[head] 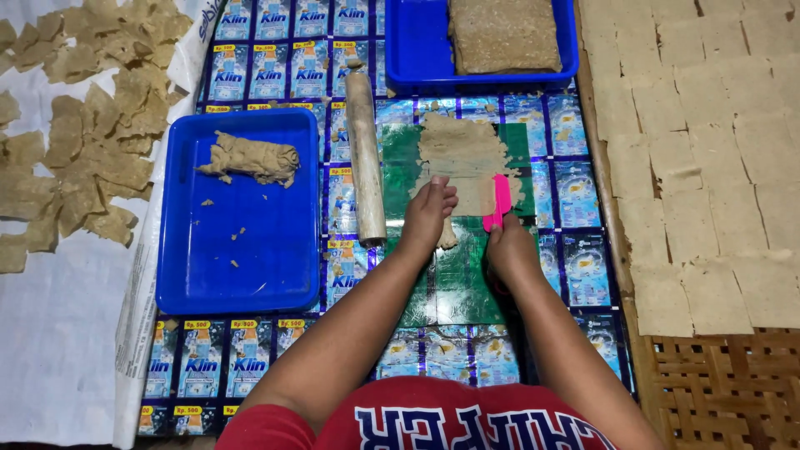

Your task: Flattening dough using a rolling pin and cutting it into rectangular pieces with a small spatula.

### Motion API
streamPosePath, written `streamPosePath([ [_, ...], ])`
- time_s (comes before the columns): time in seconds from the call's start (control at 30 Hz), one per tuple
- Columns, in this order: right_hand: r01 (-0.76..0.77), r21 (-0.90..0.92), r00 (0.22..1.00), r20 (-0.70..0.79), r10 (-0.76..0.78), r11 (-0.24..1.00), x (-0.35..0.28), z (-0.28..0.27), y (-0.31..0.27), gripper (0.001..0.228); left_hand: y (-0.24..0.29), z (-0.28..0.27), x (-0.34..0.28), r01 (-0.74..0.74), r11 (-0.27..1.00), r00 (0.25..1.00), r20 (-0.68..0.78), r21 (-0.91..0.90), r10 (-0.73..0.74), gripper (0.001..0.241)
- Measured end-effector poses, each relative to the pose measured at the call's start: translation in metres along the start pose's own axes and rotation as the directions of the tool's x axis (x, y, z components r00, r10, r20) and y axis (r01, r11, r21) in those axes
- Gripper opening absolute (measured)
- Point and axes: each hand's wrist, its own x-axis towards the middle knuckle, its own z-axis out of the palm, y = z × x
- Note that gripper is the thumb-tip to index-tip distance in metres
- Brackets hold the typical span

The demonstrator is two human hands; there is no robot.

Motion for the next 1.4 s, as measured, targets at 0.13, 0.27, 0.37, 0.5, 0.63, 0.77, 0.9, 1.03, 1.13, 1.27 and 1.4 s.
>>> streamPosePath([
  [0.13,-0.046,-0.033,0.998,0.038,0.047,0.998,-0.031,-0.022,-0.058,0.030,-0.011,-0.008,0.013,0.337,0.881,0.941,0.102,-0.332,-0.322,0.068],
  [0.27,0.262,-0.260,0.960,-0.030,-0.279,0.929,-0.064,-0.023,-0.091,0.053,-0.008,-0.023,0.013,0.506,0.586,0.857,0.290,-0.633,-0.426,0.082],
  [0.37,0.342,-0.338,0.928,-0.022,-0.371,0.877,-0.070,-0.028,-0.100,0.060,0.018,-0.025,0.007,0.550,0.423,0.809,0.334,-0.720,-0.484,0.084],
  [0.5,0.321,-0.227,0.938,-0.061,-0.342,0.920,-0.072,-0.048,-0.111,0.054,0.037,-0.024,0.003,0.583,0.420,0.780,0.335,-0.695,-0.528,0.085],
  [0.63,0.222,-0.131,0.962,-0.130,-0.239,0.966,-0.058,-0.048,-0.080,0.059,0.039,-0.034,0.010,0.583,0.453,0.790,0.341,-0.674,-0.509,0.091],
  [0.77,0.162,-0.163,0.973,-0.137,-0.185,0.973,-0.052,-0.041,-0.048,0.049,0.050,-0.062,0.021,0.558,0.573,0.810,0.244,-0.600,-0.534,0.089],
  [0.9,0.293,-0.371,0.860,-0.300,-0.412,0.881,-0.057,-0.056,-0.065,0.042,0.057,-0.086,0.026,0.448,0.757,0.892,0.185,-0.476,-0.412,0.090],
  [1.03,0.396,0.107,0.891,-0.286,-0.353,0.912,-0.045,-0.045,-0.050,0.030,0.109,-0.079,0.004,0.399,0.845,0.916,0.107,-0.357,-0.387,0.092],
  [1.13,0.027,0.709,0.998,0.017,-0.056,0.704,-0.037,-0.050,-0.054,0.036,0.127,-0.063,-0.015,0.442,0.811,0.887,0.321,-0.382,-0.332,0.082],
  [1.27,-0.468,0.852,0.881,0.426,-0.207,-0.237,-0.035,-0.066,-0.034,0.051,0.107,-0.035,-0.028,0.591,0.709,0.764,0.548,-0.386,-0.339,0.074],
  [1.4,-0.384,0.923,0.918,0.386,-0.090,0.041,-0.047,-0.098,-0.007,0.036,0.076,-0.005,-0.038,0.663,0.659,0.712,0.571,-0.355,-0.409,0.073],
])
